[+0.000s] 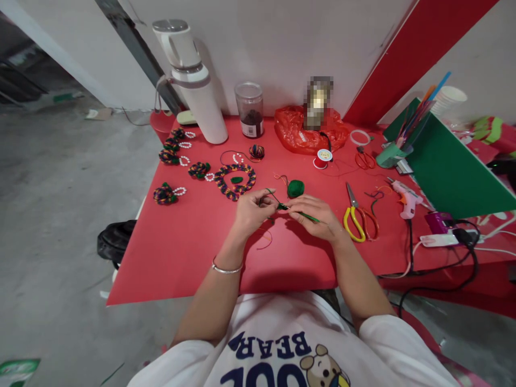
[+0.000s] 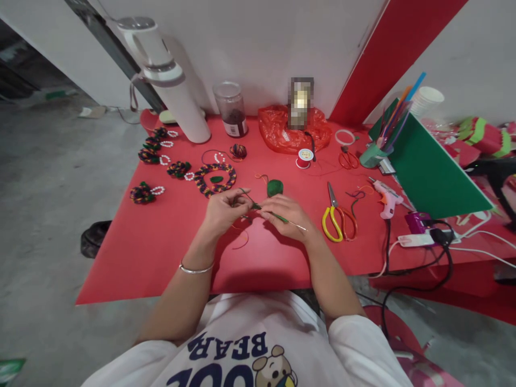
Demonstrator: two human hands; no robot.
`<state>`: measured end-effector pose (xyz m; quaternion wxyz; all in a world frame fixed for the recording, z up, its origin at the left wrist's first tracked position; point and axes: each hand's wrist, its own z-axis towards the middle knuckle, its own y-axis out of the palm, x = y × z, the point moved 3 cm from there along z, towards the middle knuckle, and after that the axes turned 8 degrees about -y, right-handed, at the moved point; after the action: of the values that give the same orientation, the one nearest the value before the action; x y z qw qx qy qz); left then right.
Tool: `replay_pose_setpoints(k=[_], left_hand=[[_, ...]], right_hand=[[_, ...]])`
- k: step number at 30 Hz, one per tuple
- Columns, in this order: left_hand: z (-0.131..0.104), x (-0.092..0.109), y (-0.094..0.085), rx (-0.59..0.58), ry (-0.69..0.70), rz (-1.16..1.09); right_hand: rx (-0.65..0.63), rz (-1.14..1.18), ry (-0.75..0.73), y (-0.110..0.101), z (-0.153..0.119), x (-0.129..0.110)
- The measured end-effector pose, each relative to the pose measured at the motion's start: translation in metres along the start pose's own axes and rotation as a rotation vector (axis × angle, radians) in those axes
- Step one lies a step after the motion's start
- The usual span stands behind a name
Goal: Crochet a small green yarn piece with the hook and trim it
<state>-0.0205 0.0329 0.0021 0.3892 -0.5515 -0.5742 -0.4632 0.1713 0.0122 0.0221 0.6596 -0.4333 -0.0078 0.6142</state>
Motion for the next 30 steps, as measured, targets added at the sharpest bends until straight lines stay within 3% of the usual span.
replay_pose_setpoints(k=[6, 11, 17, 25, 30], left_hand=[[-0.002, 0.003, 0.000, -0.048, -0.003, -0.055], [-0.004, 0.003, 0.004, -0.086, -0.014, -0.150], [-0.008, 0.001, 0.013, -0.100, -0.013, -0.205], [-0.005, -0.003, 0.010, -0.120, -0.021, -0.283], [-0.004, -0.007, 0.014, -0.069, -0.002, -0.298]], right_hand=[[0.058, 0.294, 0.213, -0.009, -0.002, -0.002], [0.206, 0.469, 0.312, -0.003, -0.007, 0.005], [0.272, 0.273, 0.224, 0.008, -0.002, 0.005], [0.272, 0.210, 0.150, 0.009, 0.000, 0.000], [0.318, -0.027, 0.055, 0.013, 0.002, -0.006]])
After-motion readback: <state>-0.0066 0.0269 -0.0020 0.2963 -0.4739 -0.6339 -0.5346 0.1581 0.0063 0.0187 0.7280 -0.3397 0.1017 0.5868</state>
